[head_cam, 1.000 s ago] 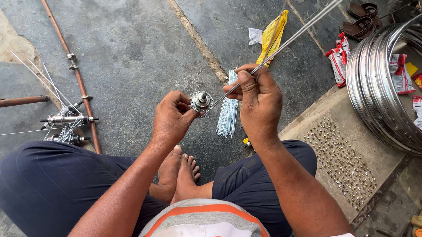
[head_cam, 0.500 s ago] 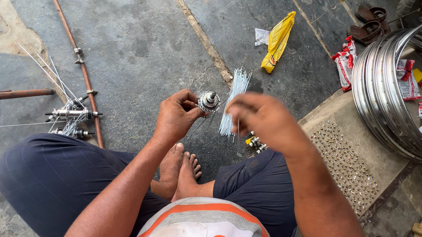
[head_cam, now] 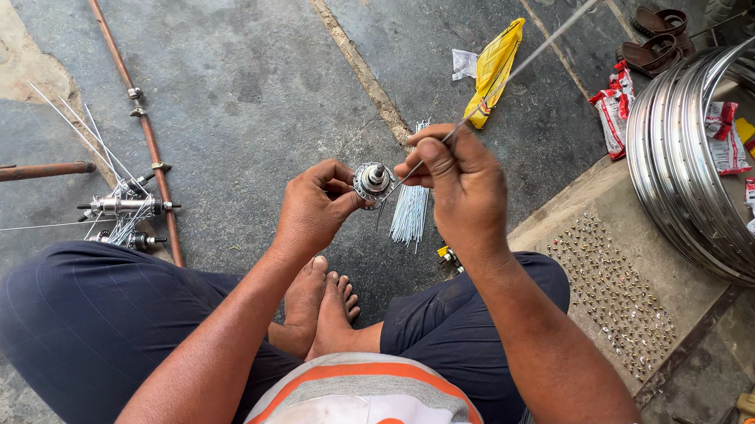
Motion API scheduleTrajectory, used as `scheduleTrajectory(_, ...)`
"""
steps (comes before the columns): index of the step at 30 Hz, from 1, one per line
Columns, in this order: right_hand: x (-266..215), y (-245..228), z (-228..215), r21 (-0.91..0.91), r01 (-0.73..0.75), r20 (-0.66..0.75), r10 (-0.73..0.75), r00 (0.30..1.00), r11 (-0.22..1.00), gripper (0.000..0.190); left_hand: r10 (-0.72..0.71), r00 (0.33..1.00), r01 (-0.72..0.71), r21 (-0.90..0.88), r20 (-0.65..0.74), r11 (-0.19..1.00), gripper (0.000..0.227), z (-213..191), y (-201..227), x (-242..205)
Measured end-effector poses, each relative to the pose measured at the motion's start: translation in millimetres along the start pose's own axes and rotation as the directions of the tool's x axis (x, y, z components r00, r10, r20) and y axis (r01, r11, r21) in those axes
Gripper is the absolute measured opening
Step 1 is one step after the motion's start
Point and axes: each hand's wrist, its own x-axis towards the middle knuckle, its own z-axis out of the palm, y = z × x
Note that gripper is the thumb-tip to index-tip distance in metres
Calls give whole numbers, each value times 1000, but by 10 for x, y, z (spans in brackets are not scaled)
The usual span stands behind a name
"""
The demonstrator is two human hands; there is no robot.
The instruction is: The person sits on the floor and inserts metal spokes into a bicycle hub held in the left hand. They repeatedly pick up spokes from a pile on the floor, insert them into the hub, and place the hub down to retrieve more spokes.
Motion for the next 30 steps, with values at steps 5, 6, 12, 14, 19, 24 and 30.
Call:
scheduleTrajectory(5,30,-48,10,-32,62,57,-60,997,998,26,-16,1000,16,23,0,1000,20,-8,12,1)
scheduleTrajectory(6,36,-58,4,-1,67,50,-67,997,998,26,-24,1000,24,26,1,999,19,-7,12,-2)
scheduleTrajectory(12,53,-97,24,27,24,13,-25,1000,999,24,-19,1000,19,11,13,1000,17,-2,-7,-8)
scheduleTrajectory(14,51,-121,36,-47,76,39,-74,996,996,26,-11,1000,11,37,13,999,19,9,-17,-2)
scheduleTrajectory(19,23,-215,33,-707,194,202,-69,977,680,31,21,999,-20,-30,30,999,17,39,-54,-6)
scheduleTrajectory(24,-41,-351,-16,-862,146,330,319,888,485,32,42,998,-38,-92,39,995,16,3,-79,-13)
scheduleTrajectory(30,-56,-448,-408,218,-115,490,-7,872,969,34,51,999,-50,-96,1,994,15,35,-77,-11)
